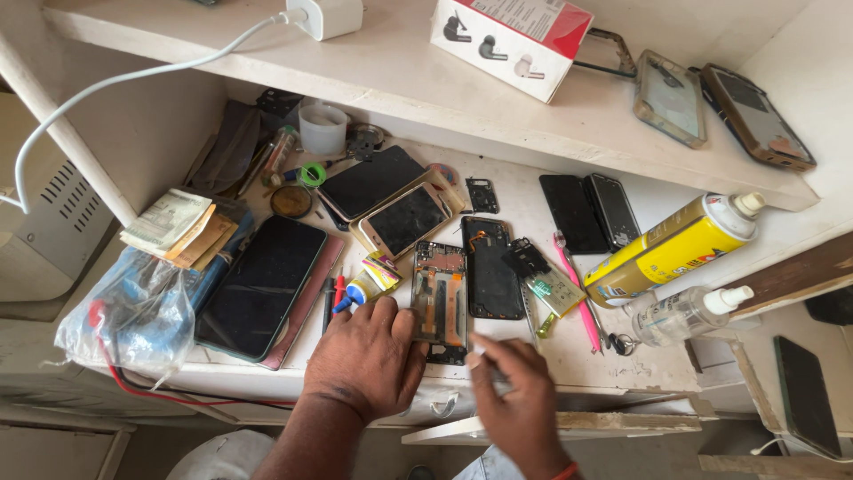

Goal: The person uses a metal prying tool to separate and remove internal components from a disassembled smartphone. They lift the motherboard and other parts, then use a green-handled screwdriver to unscrew and reposition components within the phone's chassis.

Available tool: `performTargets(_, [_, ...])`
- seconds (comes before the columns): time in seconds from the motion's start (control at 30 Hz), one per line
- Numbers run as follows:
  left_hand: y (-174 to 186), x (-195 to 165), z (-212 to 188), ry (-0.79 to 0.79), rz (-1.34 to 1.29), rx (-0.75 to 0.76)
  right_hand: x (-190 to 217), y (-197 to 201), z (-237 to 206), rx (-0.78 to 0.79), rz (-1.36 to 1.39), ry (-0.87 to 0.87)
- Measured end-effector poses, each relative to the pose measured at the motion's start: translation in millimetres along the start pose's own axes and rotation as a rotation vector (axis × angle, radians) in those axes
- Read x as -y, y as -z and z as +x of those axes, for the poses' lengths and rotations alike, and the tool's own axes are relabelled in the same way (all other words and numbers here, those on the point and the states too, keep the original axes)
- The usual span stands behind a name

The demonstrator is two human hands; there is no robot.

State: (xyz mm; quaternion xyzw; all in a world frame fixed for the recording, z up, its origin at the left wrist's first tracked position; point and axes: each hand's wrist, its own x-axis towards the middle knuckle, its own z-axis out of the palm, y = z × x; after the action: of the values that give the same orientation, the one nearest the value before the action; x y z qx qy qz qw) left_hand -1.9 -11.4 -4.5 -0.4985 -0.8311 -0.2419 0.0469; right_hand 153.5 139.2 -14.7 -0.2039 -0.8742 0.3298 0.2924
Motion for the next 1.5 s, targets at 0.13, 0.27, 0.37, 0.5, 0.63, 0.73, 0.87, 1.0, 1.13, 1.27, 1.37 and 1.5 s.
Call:
performTargets(0.13, [1,-1,-1,0.019,0.013,0.048,-15,15,26,-0.153,-0.096,0.126])
performTargets(0.27, [3,-1,0,0.039,0.038,0.111,-21,32,64,0.04,-0.222,0.239])
performTargets(0.37, [5,-2,0,0.038,0.025,0.109,-18,39,89,0.289,-0.232,0.233])
performTargets(0.5, [5,-3,1,0.046,0.034,0.119,-12,39,111,0.532,-0.339,0.208])
performTargets(0.63, [5,-3,2,0.068,0.04,0.162,-5,37,120,0.634,-0.372,0.218])
performTargets(0.73, [6,-3,1,0.067,0.045,0.157,-1,36,124,0.692,-0.431,0.211])
performTargets(0.87, [6,-4,2,0.062,0.05,0.155,-1,36,125,0.725,-0.466,0.242])
performTargets(1.0, [5,-3,2,0.058,0.031,0.139,-9,33,124,0.706,-0.419,0.342])
performTargets(1.13, [5,-3,1,0.059,0.033,0.143,-18,35,121,0.617,-0.268,0.401])
performTargets(1.27, [6,-3,2,0.057,0.041,0.154,-14,42,98,0.507,-0.047,0.232])
performTargets(1.37, [5,-3,2,0.043,0.031,0.134,-4,40,67,0.519,0.037,0.171])
performTargets(1.5, [5,-3,1,0.053,0.029,0.138,8,28,50,0.517,0.065,0.201])
